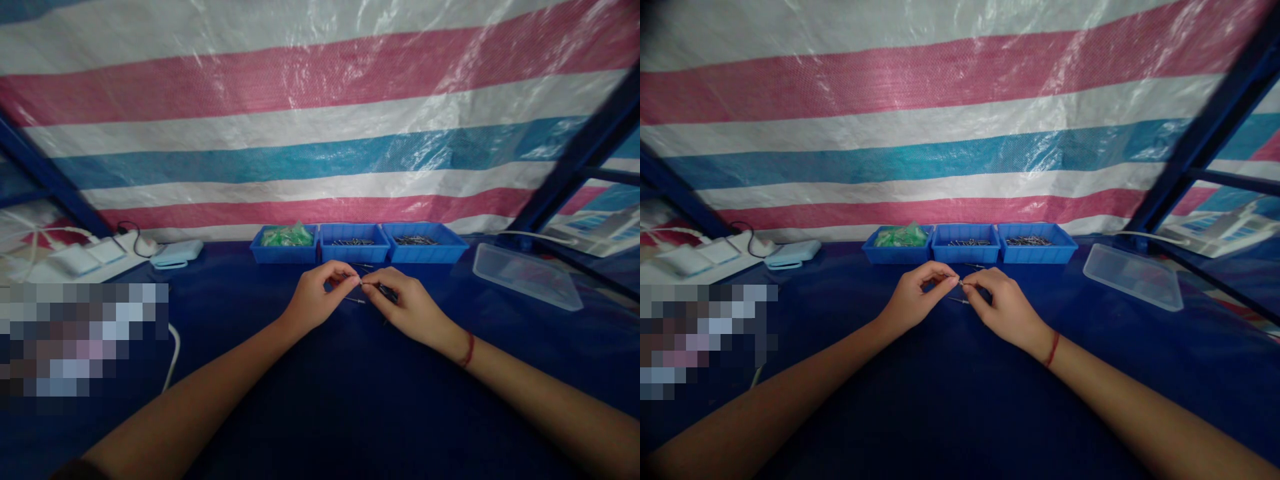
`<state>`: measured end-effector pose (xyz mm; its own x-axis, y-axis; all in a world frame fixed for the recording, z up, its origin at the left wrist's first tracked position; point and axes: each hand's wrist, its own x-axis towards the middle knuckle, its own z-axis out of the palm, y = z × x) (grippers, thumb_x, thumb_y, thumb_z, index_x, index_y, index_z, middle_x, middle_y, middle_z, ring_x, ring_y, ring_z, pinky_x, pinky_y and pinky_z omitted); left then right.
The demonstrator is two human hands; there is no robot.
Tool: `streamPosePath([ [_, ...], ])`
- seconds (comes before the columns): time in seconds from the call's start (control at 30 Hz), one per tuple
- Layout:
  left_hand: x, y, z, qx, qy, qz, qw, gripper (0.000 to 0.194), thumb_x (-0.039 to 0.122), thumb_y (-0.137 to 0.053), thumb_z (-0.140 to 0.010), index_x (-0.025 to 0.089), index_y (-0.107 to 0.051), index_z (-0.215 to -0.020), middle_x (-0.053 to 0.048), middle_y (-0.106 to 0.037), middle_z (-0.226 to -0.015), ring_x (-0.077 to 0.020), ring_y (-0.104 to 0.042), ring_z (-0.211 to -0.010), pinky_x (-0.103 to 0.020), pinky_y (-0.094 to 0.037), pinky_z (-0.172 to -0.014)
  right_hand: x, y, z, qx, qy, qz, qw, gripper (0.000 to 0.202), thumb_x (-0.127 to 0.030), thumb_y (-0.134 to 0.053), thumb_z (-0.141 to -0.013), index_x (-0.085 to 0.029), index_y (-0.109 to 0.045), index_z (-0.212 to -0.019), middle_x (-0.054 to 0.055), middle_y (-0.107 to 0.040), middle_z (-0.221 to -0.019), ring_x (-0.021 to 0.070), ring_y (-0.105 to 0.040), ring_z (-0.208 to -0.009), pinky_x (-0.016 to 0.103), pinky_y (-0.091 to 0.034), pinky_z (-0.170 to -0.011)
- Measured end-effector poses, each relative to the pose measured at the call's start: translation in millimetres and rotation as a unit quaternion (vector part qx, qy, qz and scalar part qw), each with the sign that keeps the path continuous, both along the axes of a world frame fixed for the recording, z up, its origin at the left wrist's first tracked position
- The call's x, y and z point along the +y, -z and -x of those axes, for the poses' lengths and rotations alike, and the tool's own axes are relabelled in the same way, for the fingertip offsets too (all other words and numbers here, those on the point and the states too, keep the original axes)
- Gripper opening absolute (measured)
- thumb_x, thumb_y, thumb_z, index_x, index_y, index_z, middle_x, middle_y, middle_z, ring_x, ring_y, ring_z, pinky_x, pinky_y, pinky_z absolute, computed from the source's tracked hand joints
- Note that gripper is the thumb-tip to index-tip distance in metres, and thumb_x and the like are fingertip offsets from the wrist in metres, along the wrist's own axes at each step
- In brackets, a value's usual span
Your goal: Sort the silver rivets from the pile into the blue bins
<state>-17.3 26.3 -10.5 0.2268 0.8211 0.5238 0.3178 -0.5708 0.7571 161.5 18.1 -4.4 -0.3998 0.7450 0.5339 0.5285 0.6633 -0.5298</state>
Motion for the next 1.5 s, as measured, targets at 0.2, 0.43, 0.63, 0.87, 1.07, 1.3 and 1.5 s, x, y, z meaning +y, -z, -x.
streamPosePath([
  [0.2,0.2,0.4,0.3,-0.002,0.009,0.002,1.0,0.009,0.025,-0.059,-0.081,0.018,-0.064,-0.085,-0.002,-0.069,-0.082,-0.0141,-0.064,-0.074,-0.027,-0.051,-0.069,-0.4,0.0,0.9,0.009,0.009,-0.015,1.0,0.009,-0.022,-0.055,-0.083,-0.021,-0.063,-0.079,0.002,-0.069,-0.079,0.017,-0.061,-0.073,0.032,-0.048,-0.068],
  [0.43,2.2,2.0,0.7,0.0,0.003,-0.001,1.0,0.009,0.024,-0.06,-0.081,0.018,-0.064,-0.086,-0.002,-0.069,-0.082,-0.0141,-0.064,-0.073,-0.027,-0.051,-0.069,-2.2,-2.9,0.1,0.061,0.052,-0.046,0.996,0.007,-0.023,-0.056,-0.082,-0.021,-0.063,-0.081,0.002,-0.066,-0.077,0.0166,-0.061,-0.071,0.03,-0.048,-0.066],
  [0.63,1.7,-0.7,0.7,0.021,0.002,-0.006,1.0,0.009,0.023,-0.058,-0.082,0.018,-0.064,-0.085,-0.001,-0.069,-0.082,-0.0133,-0.063,-0.074,-0.026,-0.049,-0.07,-7.5,-8.5,-0.1,0.054,0.027,-0.156,0.986,0.005,-0.02,-0.056,-0.083,-0.02,-0.061,-0.084,0.003,-0.065,-0.076,0.0165,-0.06,-0.073,0.031,-0.047,-0.067],
  [0.87,-2.6,-1.9,-0.2,0.123,-0.003,-0.076,0.99,0.017,0.027,-0.055,-0.085,0.02,-0.06,-0.1,-0.001,-0.069,-0.085,-0.015,-0.063,-0.079,-0.03,-0.046,-0.077,2.0,-21.3,-14.1,-0.025,0.015,-0.253,0.967,0.003,-0.019,-0.058,-0.082,-0.02,-0.061,-0.081,0.003,-0.067,-0.078,0.0167,-0.059,-0.073,0.033,-0.043,-0.07],
  [1.07,-7.6,-2.0,-1.8,0.236,-0.051,-0.133,0.961,0.016,0.027,-0.053,-0.085,0.02,-0.061,-0.097,-0.002,-0.068,-0.089,-0.0179,-0.061,-0.085,-0.035,-0.039,-0.078,49.6,-11.4,-62.1,0.035,0.289,-0.24,0.926,0.021,-0.032,-0.05,-0.087,-0.018,-0.065,-0.087,0.006,-0.066,-0.077,0.018,-0.057,-0.068,0.032,-0.043,-0.067],
  [1.3,-8.8,0.1,-2.3,0.344,-0.043,-0.117,0.931,0.016,0.021,-0.054,-0.08,0.023,-0.066,-0.091,-0.001,-0.066,-0.099,-0.0206,-0.056,-0.091,-0.036,-0.036,-0.078,68.4,4.5,-84.6,-0.085,0.413,-0.183,0.888,0.031,-0.039,-0.05,-0.085,-0.019,-0.067,-0.102,0.012,-0.067,-0.094,0.0292,-0.055,-0.087,0.04,-0.04,-0.071],
  [1.5,-6.1,1.2,-2.6,0.359,-0.051,-0.089,0.928,0.015,0.025,-0.052,-0.086,0.024,-0.064,-0.094,-0.001,-0.066,-0.099,-0.0202,-0.056,-0.092,-0.037,-0.035,-0.079,33.8,-10.4,-42.3,-0.053,0.213,-0.195,0.956,0.021,-0.027,-0.048,-0.086,-0.016,-0.064,-0.095,0.008,-0.067,-0.088,0.0229,-0.057,-0.086,0.038,-0.041,-0.082],
])
